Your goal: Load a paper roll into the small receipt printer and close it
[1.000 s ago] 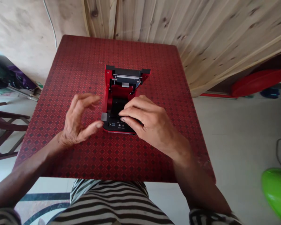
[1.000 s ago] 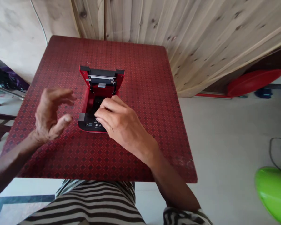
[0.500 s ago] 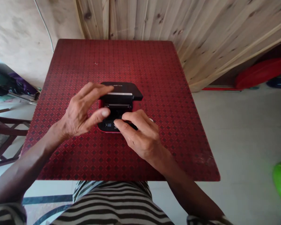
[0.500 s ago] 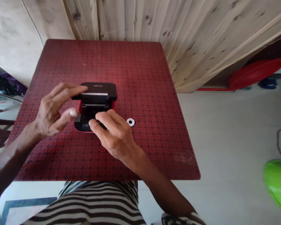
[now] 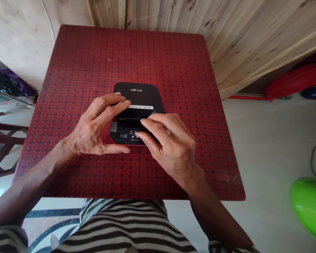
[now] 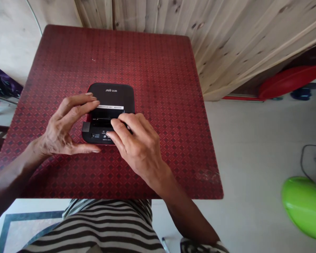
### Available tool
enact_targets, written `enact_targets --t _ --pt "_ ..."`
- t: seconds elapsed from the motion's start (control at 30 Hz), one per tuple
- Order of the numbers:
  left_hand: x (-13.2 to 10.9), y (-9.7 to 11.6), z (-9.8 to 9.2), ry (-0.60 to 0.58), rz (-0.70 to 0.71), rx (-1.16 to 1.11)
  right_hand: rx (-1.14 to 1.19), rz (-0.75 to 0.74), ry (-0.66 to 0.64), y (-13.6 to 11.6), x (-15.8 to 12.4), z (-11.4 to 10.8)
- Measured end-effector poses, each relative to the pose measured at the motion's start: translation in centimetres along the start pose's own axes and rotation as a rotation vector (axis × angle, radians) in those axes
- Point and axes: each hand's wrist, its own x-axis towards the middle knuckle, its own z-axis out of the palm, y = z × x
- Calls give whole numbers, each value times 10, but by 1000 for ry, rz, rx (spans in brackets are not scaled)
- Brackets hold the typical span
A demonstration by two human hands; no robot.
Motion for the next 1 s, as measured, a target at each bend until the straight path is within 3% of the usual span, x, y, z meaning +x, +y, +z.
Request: enact_targets --t 0.1,0.23,0.3,0.57,0.73,1.0 --pt "4 -1 -3 -5 -17 -42 -20 -7 -63 2 8 -5" --pt "9 1 -7 -6 -239 -174 -63 -23 -107 2 20 -9" --pt "11 0 -8 -5 -286 -191 -90 -43 -116 2 25 -9" --pt "24 -21 -14 26 -2 -191 -217 -200 -113 1 28 -3" --pt "25 -17 -17 4 -67 -150 -231 -199 -156 0 31 -2" --pt "21 -15 -16 5 -27 -144 -157 -182 -102 -5 18 -10"
